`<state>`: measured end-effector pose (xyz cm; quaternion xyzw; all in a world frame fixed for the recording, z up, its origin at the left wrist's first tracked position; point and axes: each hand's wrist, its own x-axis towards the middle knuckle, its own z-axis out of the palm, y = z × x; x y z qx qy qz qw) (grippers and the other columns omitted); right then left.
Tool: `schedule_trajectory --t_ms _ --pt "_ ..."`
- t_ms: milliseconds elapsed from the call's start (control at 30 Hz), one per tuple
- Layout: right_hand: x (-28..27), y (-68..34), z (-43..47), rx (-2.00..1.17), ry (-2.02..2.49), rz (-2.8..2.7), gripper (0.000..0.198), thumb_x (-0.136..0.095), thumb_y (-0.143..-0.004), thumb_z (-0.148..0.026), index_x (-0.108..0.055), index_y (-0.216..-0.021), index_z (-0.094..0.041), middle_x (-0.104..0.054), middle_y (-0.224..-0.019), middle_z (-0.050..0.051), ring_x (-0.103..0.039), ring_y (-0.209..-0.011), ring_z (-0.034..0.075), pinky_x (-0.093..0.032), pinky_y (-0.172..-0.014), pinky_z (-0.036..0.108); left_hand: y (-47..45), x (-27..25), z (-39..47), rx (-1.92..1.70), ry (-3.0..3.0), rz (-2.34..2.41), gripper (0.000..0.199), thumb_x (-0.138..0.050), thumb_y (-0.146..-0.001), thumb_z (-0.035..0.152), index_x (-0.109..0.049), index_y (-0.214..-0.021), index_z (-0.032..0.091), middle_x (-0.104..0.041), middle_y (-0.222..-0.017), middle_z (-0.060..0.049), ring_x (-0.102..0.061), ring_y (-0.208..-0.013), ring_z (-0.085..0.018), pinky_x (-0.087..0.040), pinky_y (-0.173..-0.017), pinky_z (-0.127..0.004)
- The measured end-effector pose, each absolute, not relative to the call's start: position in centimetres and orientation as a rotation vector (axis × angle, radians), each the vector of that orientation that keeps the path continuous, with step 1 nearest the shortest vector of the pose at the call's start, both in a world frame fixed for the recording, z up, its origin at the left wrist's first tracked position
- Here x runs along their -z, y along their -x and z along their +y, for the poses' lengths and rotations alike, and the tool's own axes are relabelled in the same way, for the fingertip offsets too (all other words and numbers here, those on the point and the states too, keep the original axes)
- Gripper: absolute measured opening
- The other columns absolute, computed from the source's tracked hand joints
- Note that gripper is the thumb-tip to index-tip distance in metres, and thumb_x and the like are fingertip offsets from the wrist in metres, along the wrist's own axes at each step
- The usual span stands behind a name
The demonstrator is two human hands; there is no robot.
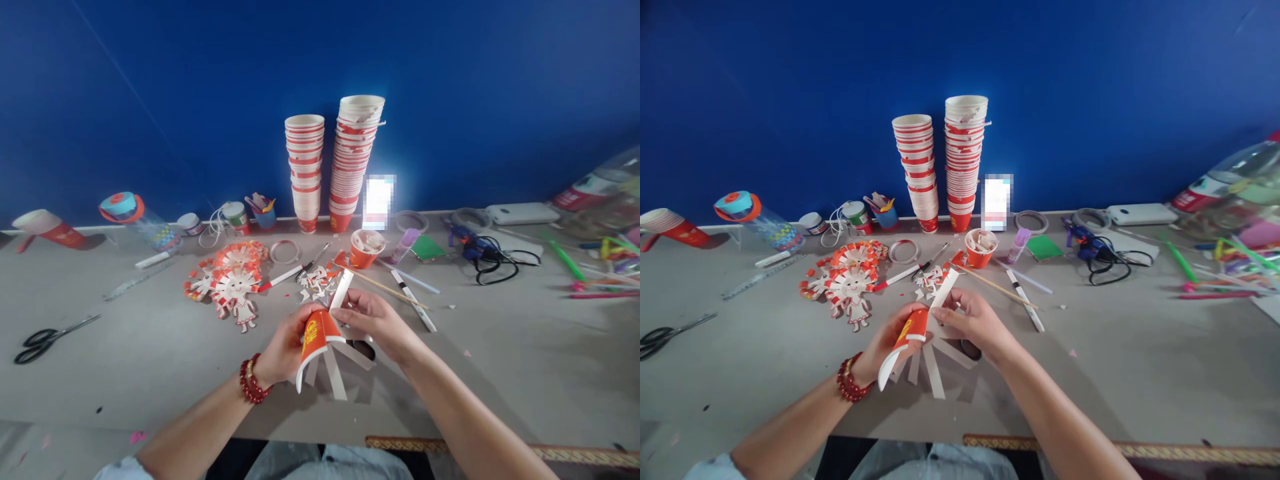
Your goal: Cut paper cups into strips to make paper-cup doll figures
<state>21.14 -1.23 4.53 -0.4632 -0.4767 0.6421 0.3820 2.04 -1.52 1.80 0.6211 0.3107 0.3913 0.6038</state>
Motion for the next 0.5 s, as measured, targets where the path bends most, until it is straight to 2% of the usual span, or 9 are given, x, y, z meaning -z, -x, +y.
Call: schedule_trajectory --t_ms 267,500 --pt "-4.52 -21.02 -1.38 -1.68 1.106 -1.164 0.028 -0.071 -0.076 -0.037 -0.063 -0.093 -0.016 -0.061 -0.082 0.002 -0.054 -0.069 0.013 -0.039 -0.052 0.02 -1.81 -1.61 -1.7 -0.881 -1.447 0.734 0.033 -0.069 -0.073 0.023 -0.059 -0.105 0.022 -0.057 -0.095 -0.004 -0.054 -0.084 -0.017 -0.051 -0.084 -0.035" --pt "-4.88 -20.91 -1.53 -1.694 1.123 -1.134 0.031 -0.071 -0.075 -0.04 -0.064 -0.094 -0.016 -0.06 -0.079 0.002 -0.054 -0.067 0.013 -0.041 -0.05 0.019 -1.89 -1.77 -1.44 -0.865 -1.461 0.71 0.035 -0.069 -0.075 0.022 -0.057 -0.108 0.023 -0.056 -0.097 -0.004 -0.053 -0.086 -0.018 -0.049 -0.085 -0.034"
